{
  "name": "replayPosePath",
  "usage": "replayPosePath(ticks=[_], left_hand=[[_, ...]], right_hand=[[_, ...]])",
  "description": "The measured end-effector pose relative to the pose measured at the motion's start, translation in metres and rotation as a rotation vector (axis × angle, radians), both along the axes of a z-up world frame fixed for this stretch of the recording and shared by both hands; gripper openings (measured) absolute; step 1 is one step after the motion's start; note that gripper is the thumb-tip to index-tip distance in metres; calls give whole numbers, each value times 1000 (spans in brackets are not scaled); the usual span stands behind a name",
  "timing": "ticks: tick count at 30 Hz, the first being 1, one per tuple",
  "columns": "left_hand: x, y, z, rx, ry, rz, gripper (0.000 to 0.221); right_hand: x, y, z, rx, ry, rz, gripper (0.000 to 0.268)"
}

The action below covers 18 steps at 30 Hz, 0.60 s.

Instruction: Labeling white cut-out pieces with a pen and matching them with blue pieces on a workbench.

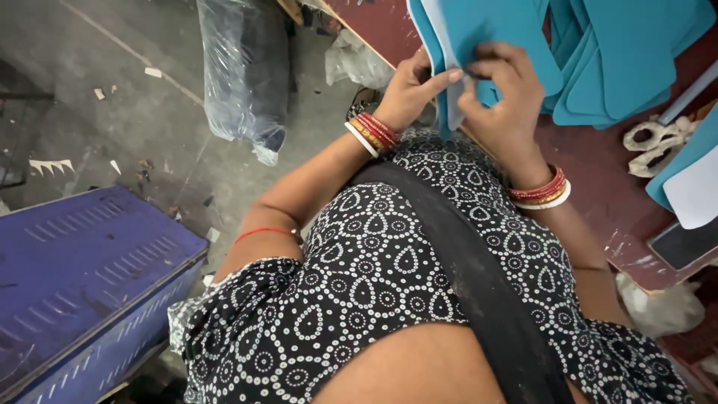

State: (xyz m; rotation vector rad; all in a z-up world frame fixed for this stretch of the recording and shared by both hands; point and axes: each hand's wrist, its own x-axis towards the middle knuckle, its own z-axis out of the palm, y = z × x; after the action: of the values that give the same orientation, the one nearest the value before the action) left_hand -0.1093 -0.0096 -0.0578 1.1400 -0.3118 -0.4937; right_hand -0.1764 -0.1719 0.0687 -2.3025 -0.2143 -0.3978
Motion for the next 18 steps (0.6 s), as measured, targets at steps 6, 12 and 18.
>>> replayPosePath(ticks=[6,12,18], left_hand=[[13,-17,-8,-8,128,182,21],[18,-15,5,-161,209,211,21],[7,-37,0,-46,183,257,20]], right_hand=[[-8,-101,-49,-26,-53,-278,11],[-37,-188,-45,-656,-128,-409,18],[-3,-86,-41,-61,89,-117,27]])
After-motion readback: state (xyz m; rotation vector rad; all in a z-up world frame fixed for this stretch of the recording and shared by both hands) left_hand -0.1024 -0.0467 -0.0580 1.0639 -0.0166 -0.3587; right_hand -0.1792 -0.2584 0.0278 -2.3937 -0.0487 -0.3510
